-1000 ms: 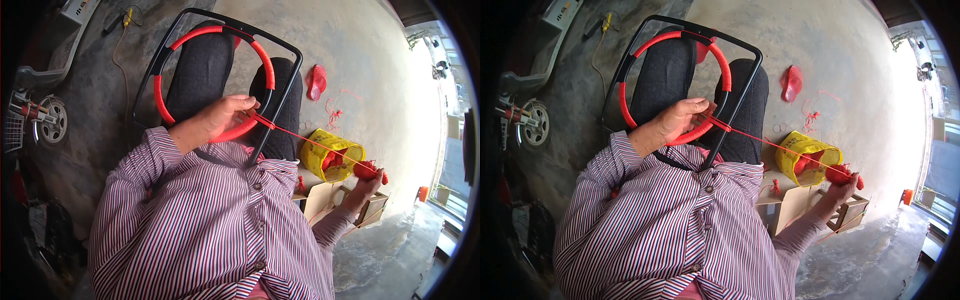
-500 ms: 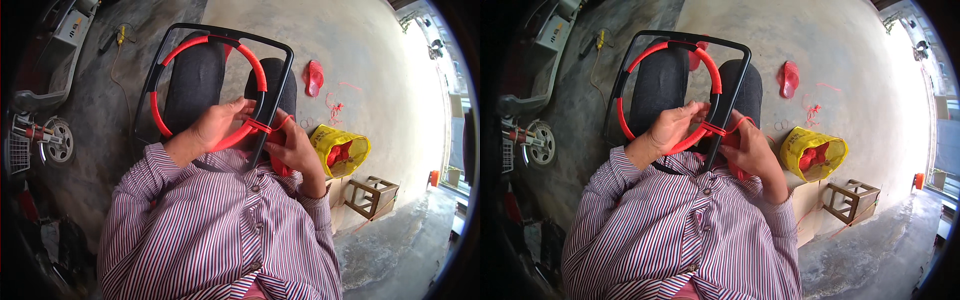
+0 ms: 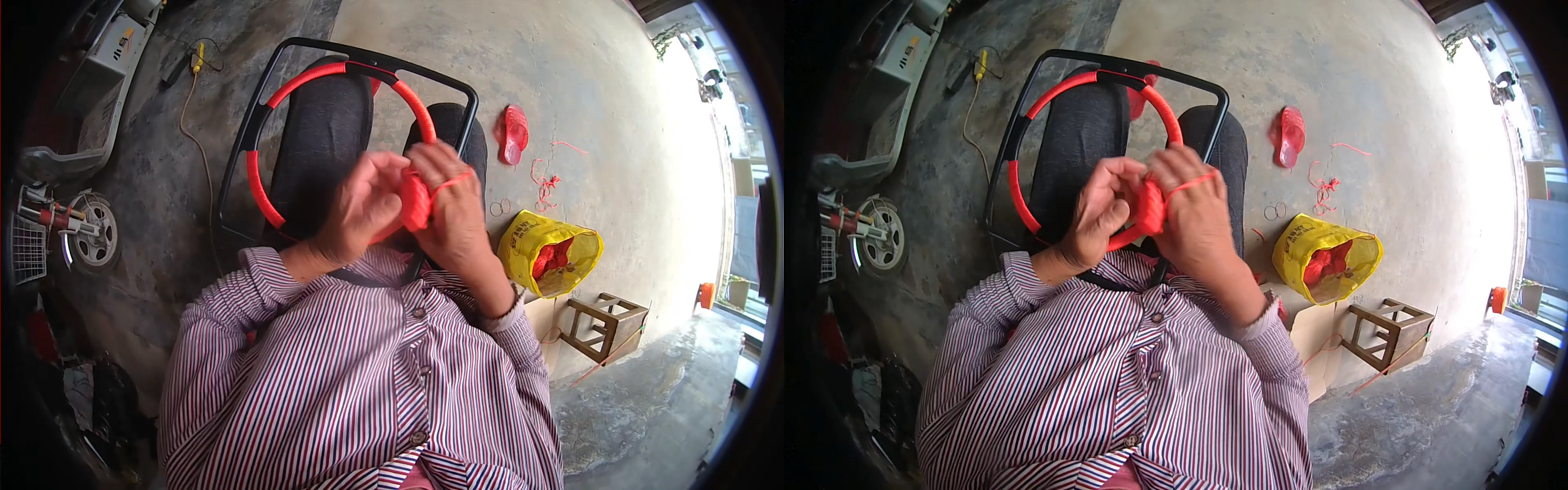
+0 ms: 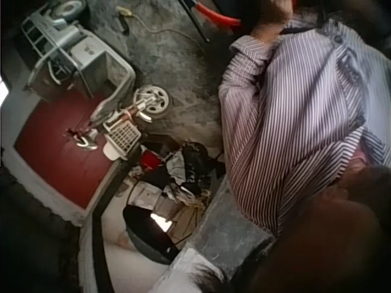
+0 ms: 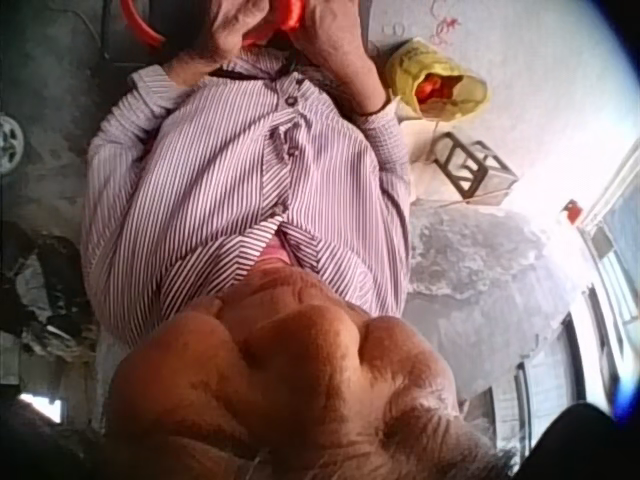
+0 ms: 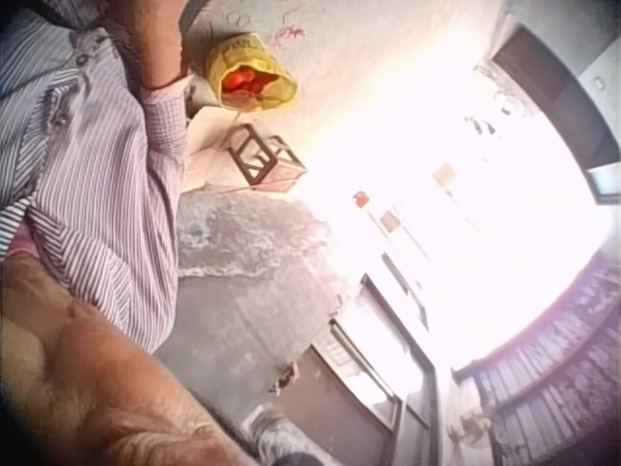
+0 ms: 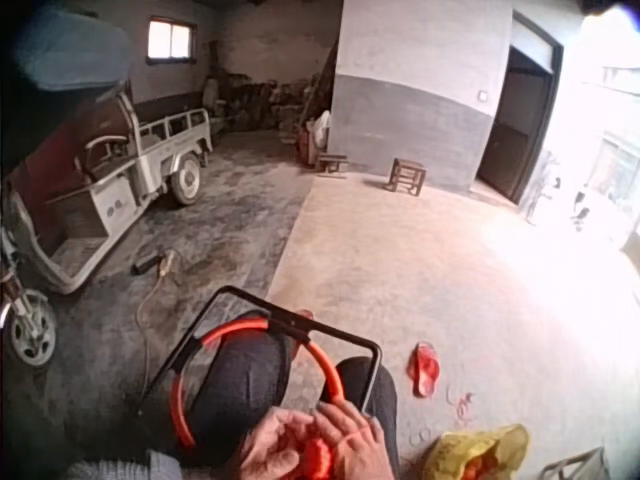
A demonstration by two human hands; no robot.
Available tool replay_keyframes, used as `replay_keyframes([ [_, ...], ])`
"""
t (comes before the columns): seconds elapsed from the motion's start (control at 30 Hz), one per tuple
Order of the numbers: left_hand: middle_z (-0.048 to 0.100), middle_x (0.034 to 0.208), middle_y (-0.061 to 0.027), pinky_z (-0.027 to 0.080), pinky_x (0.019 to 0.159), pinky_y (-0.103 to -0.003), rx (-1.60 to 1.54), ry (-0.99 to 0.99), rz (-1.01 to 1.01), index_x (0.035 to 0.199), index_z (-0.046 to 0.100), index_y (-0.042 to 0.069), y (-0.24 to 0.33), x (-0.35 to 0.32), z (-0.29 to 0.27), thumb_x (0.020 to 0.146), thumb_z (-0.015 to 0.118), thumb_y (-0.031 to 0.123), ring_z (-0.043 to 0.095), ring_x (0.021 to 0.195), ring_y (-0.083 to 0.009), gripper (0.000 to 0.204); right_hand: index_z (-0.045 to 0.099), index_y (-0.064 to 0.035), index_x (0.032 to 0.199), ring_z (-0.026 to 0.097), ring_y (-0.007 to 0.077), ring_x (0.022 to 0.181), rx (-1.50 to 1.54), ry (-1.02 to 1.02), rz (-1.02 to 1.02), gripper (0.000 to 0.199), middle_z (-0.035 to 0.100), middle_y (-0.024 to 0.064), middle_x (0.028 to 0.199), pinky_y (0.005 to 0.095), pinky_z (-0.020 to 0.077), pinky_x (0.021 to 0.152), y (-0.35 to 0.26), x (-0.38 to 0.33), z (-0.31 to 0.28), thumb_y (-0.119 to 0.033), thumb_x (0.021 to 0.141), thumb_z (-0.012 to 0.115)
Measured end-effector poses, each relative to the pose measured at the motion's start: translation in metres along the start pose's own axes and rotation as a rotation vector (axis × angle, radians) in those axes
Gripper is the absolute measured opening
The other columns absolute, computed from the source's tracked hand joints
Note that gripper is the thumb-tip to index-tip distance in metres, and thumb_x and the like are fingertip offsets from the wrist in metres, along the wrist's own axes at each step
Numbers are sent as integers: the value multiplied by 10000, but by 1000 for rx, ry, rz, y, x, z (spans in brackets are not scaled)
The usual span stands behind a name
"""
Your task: Wrapping a red cord or yarn around a circular black hoop.
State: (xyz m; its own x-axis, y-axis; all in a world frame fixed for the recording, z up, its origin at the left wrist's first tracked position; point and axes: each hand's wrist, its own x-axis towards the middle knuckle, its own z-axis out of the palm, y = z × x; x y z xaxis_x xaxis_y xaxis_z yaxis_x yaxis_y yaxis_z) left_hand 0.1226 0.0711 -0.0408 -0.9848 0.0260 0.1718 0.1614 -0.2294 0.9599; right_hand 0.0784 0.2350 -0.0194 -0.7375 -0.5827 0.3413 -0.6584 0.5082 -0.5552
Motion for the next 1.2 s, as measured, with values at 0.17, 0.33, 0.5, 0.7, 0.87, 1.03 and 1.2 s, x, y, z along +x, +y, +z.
replay_keyframes([
  [0.17, 555, 923, -44, 412, 639, -220, -41, 66, -86, 1224, 478, -15, -8, 2, -9, 949, 552, 411, 506, 753, -96, 512, 579, -9, 1166, 619, 169, 1040, 998, 329, 331, 327, 641, 105, 1131, 326, 482, 905, 6, -5, -6, -106, 866, 662],
  [0.33, 533, 860, -15, 378, 583, -213, -192, 83, -350, 1153, 525, 25, -9, 2, -16, 967, 502, 312, 463, 671, -71, 342, 671, -24, 861, 643, 122, 681, 149, -209, 477, 190, 662, 62, 715, 302, 494, 603, 27, -20, -45, -165, 744, 626],
  [0.5, 530, 822, -17, 370, 549, -213, -272, 41, -568, 1188, 509, 31, -2, 10, -15, 984, 475, 338, 450, 633, -70, 371, 667, 2, 870, 494, 66, 616, 504, -303, 657, 192, 605, 24, 662, 279, 441, 577, 35, -24, -78, -131, 737, 630],
  [0.7, 539, 819, -29, 393, 576, -215, -275, -34, -624, 1323, 440, 12, -13, 12, -15, 984, 462, 327, 465, 651, -85, 464, 674, 26, 916, 505, 70, 640, 468, -548, 834, 259, 607, 8, 698, 281, 443, 590, 68, -57, -70, -171, 749, 700],
  [0.87, 591, 883, -63, 448, 641, -223, -230, -26, -621, 1372, 403, 3, -13, 17, -11, 963, 464, 278, 536, 714, -109, 496, 652, -48, 927, 616, 167, 785, 992, 20, 729, 222, 650, 84, 851, 334, 502, 739, 109, -128, -97, -214, 779, 652],
  [1.03, 652, 1041, -143, 544, 642, -284, -477, -248, -764, 1270, 470, -14, -14, 21, -15, 922, 452, 159, 654, 819, -168, 389, 571, -68, 1036, 595, 204, 715, 1482, 659, 722, 249, 607, 97, 871, 353, 504, 674, 116, -140, -96, -175, 814, 602],
  [1.2, 659, 930, -154, 530, 521, -279, -361, -258, -783, 1163, 521, -33, -15, 19, -16, 915, 449, 137, 650, 653, -185, 310, 584, 13, 1092, 586, 135, 618, 1155, 172, 728, 309, 612, 66, 769, 265, 493, 592, 47, -68, -46, -143, 834, 653],
])
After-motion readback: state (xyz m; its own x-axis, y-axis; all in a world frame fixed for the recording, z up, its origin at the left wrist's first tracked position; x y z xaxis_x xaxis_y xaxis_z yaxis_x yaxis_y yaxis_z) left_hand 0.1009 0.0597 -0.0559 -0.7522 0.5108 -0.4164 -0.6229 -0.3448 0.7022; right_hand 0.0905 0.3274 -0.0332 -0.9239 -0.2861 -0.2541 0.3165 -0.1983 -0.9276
